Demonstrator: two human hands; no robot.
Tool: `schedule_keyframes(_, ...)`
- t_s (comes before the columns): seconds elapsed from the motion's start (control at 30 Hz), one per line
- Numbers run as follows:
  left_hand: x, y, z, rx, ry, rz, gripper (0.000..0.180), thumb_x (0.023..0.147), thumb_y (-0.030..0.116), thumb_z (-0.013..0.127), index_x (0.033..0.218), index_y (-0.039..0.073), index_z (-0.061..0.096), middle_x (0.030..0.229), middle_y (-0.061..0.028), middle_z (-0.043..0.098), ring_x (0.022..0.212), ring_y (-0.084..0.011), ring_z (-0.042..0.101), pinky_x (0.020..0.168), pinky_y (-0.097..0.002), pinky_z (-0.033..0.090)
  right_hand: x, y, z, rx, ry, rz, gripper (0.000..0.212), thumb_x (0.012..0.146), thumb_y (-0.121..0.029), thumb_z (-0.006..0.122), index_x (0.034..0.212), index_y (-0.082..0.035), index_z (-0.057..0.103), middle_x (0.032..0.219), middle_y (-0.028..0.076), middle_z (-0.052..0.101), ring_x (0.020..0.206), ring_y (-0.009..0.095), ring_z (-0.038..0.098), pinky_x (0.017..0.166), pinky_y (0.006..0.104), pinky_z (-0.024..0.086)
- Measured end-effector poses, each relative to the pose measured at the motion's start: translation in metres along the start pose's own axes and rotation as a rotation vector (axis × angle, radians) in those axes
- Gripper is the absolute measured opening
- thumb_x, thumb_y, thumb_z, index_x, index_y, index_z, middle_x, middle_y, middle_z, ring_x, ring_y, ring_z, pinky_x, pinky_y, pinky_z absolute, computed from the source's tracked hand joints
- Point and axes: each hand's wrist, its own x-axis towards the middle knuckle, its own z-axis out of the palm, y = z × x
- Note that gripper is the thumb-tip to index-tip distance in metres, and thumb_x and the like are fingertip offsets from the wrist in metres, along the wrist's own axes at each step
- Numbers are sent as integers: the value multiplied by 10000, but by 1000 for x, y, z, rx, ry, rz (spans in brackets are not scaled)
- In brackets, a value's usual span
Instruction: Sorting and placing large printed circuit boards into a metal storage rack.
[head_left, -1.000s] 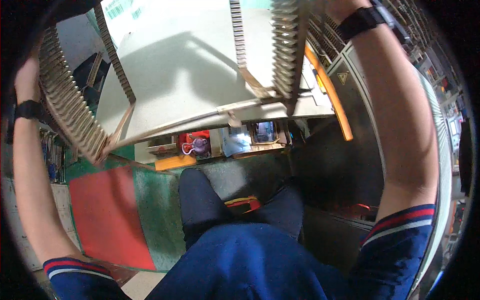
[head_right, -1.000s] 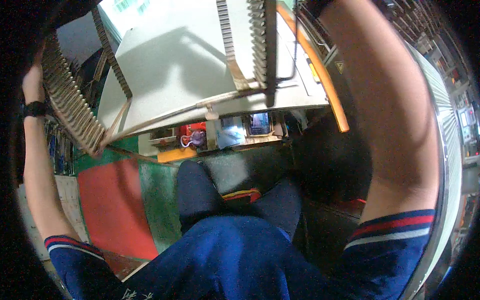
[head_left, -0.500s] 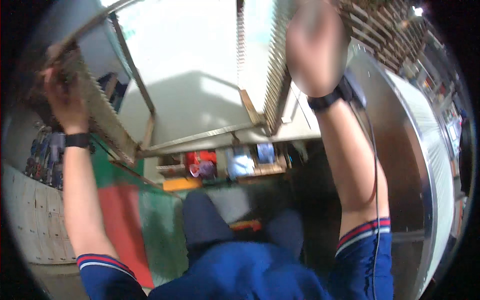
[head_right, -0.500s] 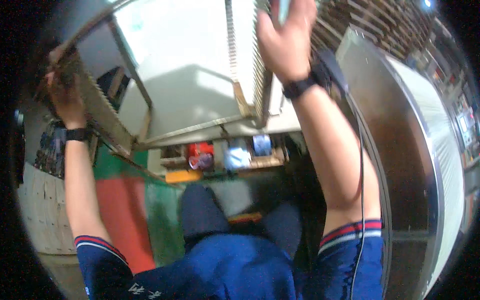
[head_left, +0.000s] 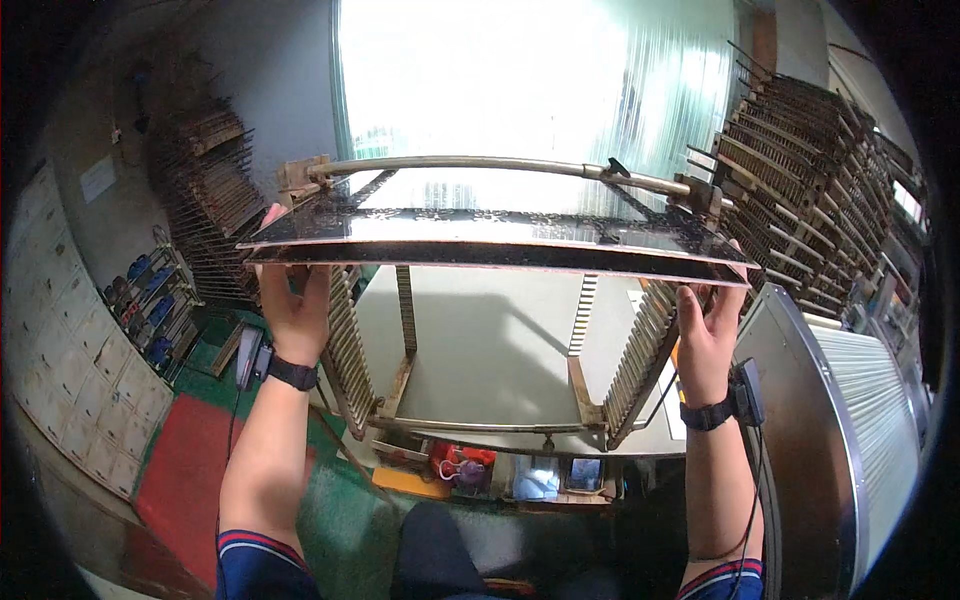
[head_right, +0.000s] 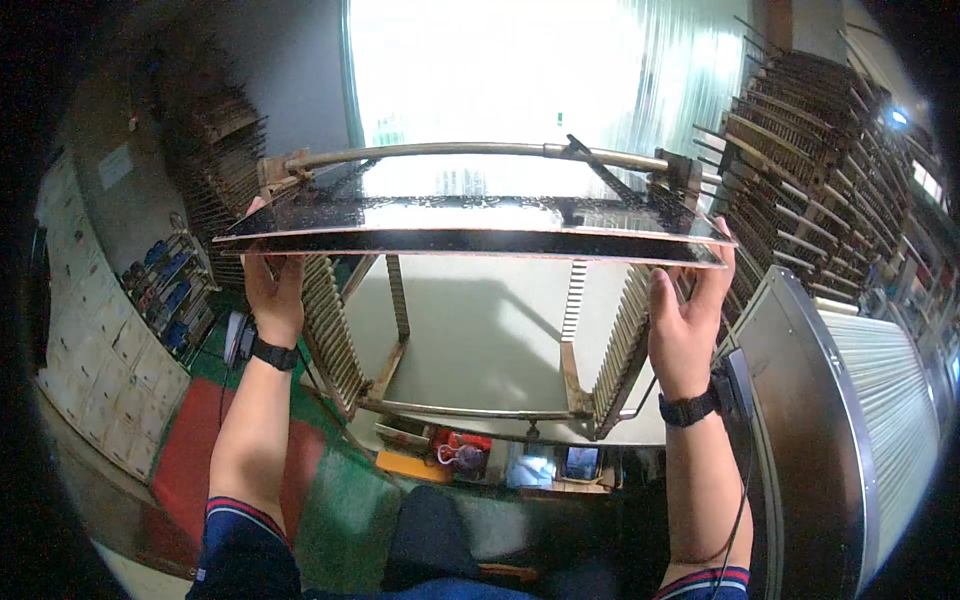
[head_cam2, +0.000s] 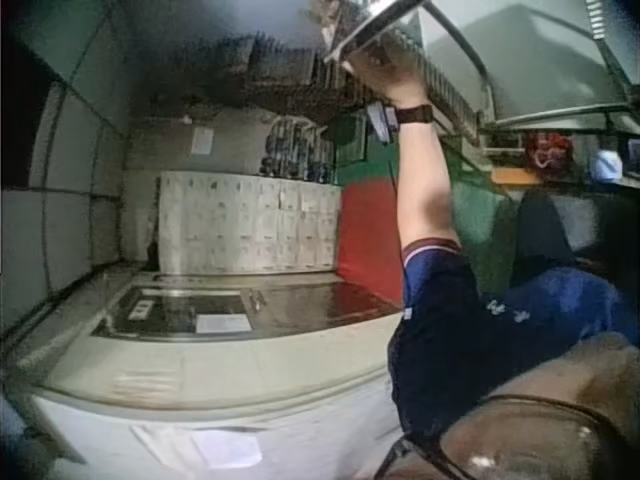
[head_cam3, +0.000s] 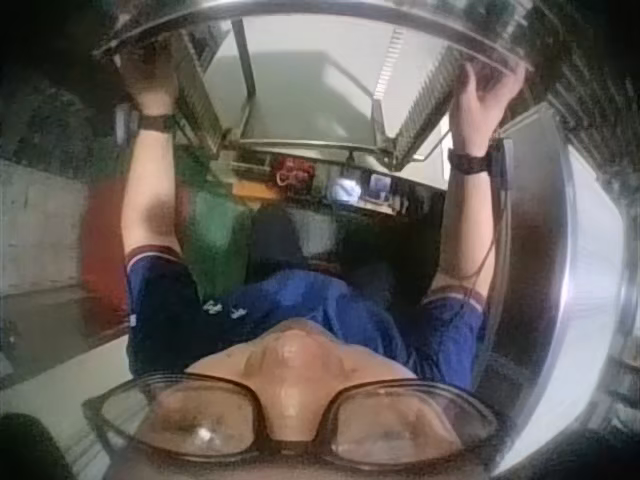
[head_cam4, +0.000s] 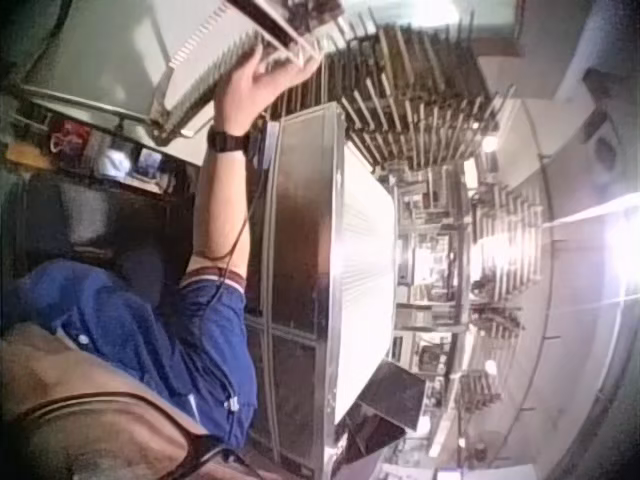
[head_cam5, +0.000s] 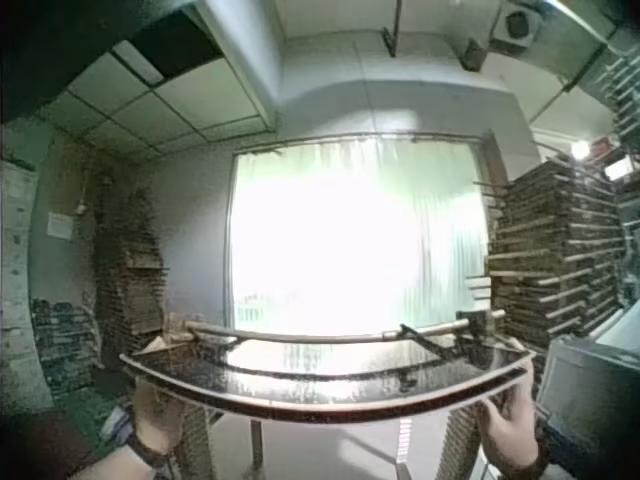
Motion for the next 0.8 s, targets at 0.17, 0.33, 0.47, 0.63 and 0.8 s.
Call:
schedule_keyframes(0.17,5,5,0,13,-54,20,593,917,14,607,1450,54,350,1378,-94,472,1257,-197,461,1077,-347,339,7,5,0,-27,-52,-4,640,942,-300,657,1434,-19,361,1553,135,257,1371,253,371,1113,388,341)
schedule_keyframes(0.33,4,5,3,-201,-68,-20,614,921,34,627,1459,69,333,1376,-82,477,1264,-193,459,1075,-369,360,10,-18,8,292,-30,58,745,923,-292,683,1491,-33,277,1512,135,348,1368,261,384,1123,387,331)
schedule_keyframes(0.47,2,-3,-5,-207,-95,-83,601,926,75,639,1449,72,343,1369,-79,483,1246,-196,474,1068,-371,369,11,-16,5,279,-57,64,762,920,-246,686,1504,-40,243,1486,134,394,1370,254,385,1133,391,325)
schedule_keyframes(0.63,8,-7,-5,-150,-91,-45,646,869,-36,657,1425,72,346,1322,-84,507,1194,-177,506,1009,-316,412,12,-14,2,244,-65,31,677,927,-203,673,1481,-49,316,1507,128,354,1380,255,374,1140,396,318)
schedule_keyframes(0.8,4,-6,2,-196,-69,-111,564,935,92,626,1433,63,363,1372,-83,479,1234,-204,489,1044,-343,385,11,-11,3,86,-66,-28,508,941,-216,648,1379,-34,466,1525,158,291,1421,311,304,1147,429,297)
